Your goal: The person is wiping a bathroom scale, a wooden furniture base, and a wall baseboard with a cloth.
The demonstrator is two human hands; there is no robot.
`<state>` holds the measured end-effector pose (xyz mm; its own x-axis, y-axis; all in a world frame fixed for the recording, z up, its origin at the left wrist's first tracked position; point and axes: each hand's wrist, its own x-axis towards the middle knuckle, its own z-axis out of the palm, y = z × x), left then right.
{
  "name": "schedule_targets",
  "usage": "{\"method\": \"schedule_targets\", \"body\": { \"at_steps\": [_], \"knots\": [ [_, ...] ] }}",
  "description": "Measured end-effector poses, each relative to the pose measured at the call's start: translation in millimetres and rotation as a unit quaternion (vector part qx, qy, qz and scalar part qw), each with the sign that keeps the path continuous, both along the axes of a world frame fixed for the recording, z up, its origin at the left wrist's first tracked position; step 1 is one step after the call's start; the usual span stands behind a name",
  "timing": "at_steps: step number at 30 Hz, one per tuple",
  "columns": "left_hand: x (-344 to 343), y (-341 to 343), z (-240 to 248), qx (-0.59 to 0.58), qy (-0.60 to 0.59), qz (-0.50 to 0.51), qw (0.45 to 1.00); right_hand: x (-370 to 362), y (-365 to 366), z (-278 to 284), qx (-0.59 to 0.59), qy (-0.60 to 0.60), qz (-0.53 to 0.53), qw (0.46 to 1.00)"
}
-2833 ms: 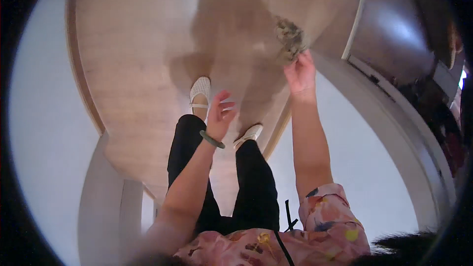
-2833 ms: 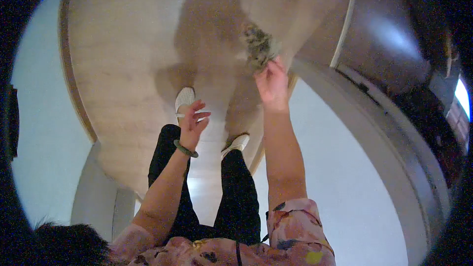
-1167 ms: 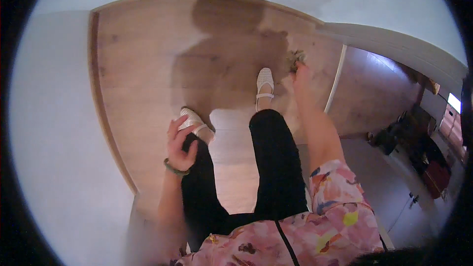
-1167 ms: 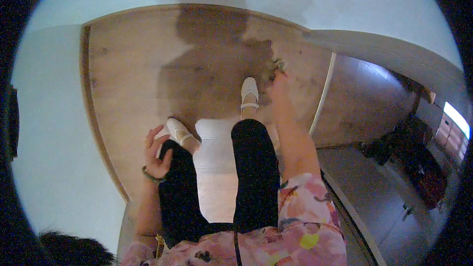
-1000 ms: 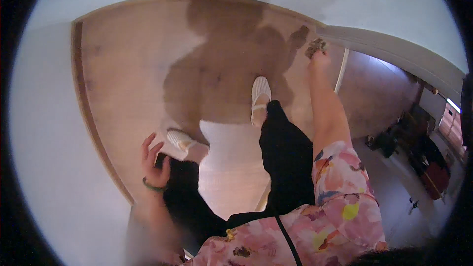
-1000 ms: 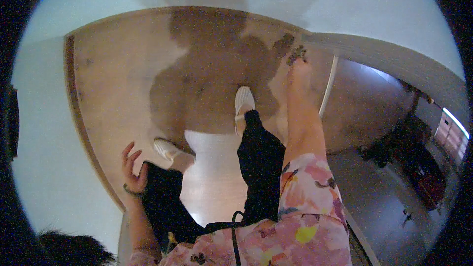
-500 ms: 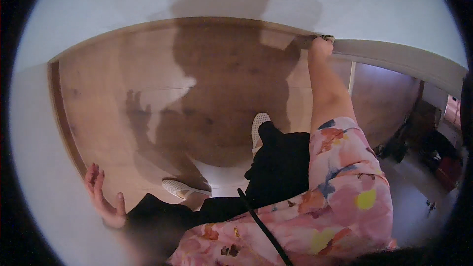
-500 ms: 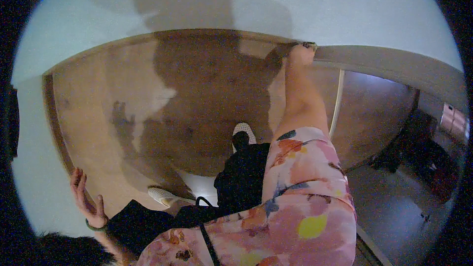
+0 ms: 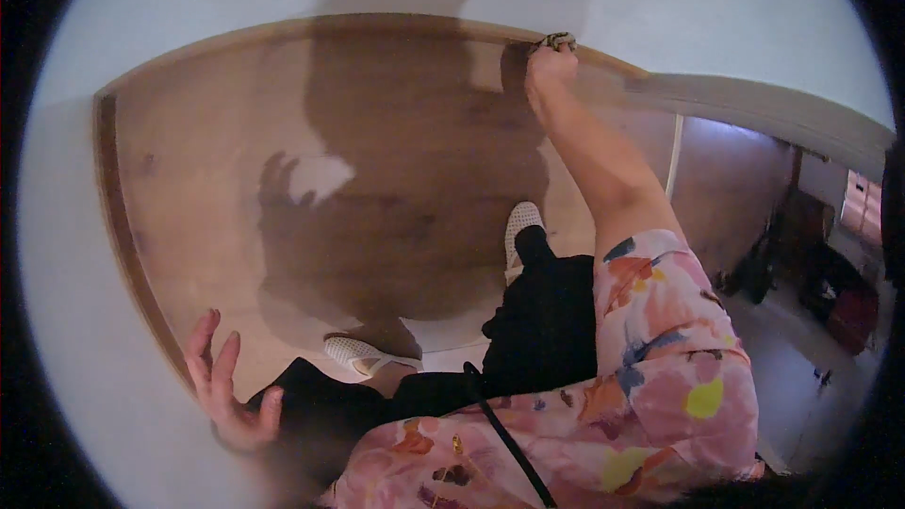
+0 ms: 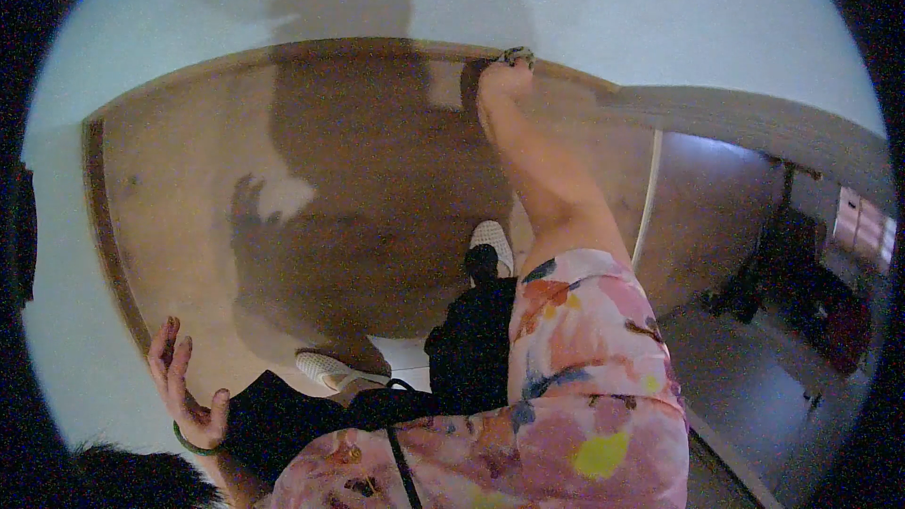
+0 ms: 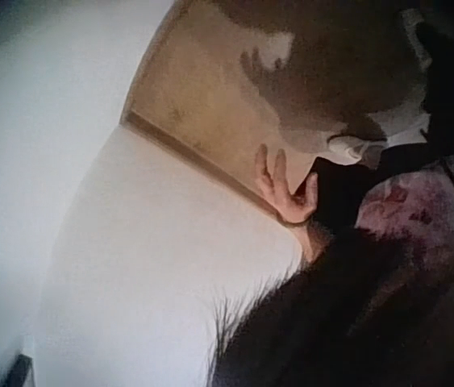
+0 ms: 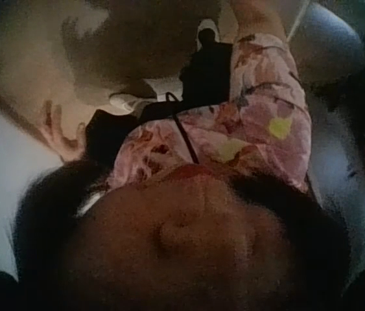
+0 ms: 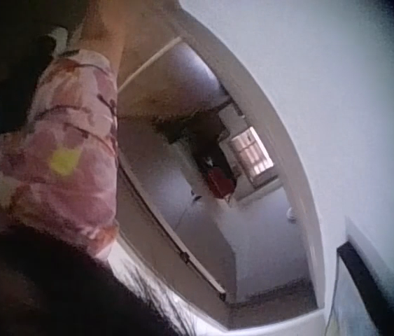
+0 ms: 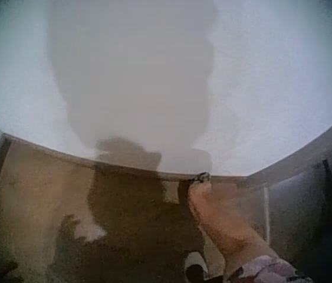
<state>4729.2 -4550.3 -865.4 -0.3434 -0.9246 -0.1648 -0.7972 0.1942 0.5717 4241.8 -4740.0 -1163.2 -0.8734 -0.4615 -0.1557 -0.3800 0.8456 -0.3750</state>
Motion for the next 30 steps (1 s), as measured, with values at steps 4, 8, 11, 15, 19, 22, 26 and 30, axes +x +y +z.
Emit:
{"method": "schedule_targets", "body": {
  "at_steps": [4, 8, 11, 15, 19, 22, 26, 30],
  "knots": [
    [-3.4, 6.2, 1.8, -0.019, 0.077, 0.019, 0.997, 39.7, -16.5, 1.9, -0.162, -0.132, -0.048, 0.977],
    [-7.7, 16.8, 6.1, -0.056, 0.147, 0.022, 0.987, 76.4, -40.0, -16.9, -0.204, -0.156, -0.064, 0.964],
    [-8.1, 28.2, 11.7, -0.095, 0.174, 0.043, 0.979, 141.9, -62.9, 0.0, -0.191, -0.138, -0.086, 0.968],
    [-8.0, 38.4, 21.4, -0.112, 0.194, 0.094, 0.97, 178.5, -77.1, 16.3, -0.209, -0.152, -0.202, 0.945],
    [-2.2, 14.1, 82.2, -0.118, 0.204, 0.095, 0.967, 204.4, -115.0, 96.1, 0.434, 0.173, 0.419, 0.779],
    [-0.2, 12.5, 86.5, -0.108, 0.184, 0.09, 0.973, 229.9, -125.9, 111.6, 0.392, 0.11, 0.392, 0.825],
    [-5.5, 4.1, 98.4, -0.07, 0.199, 0.101, 0.972, 267.8, -163.7, 88.1, 0.404, 0.222, 0.474, 0.75],
    [-18.9, -6.5, 105.1, -0.087, 0.191, 0.094, 0.973, 264.7, -233.4, 53.4, 0.629, 0.235, 0.503, 0.544]
  ]
}}
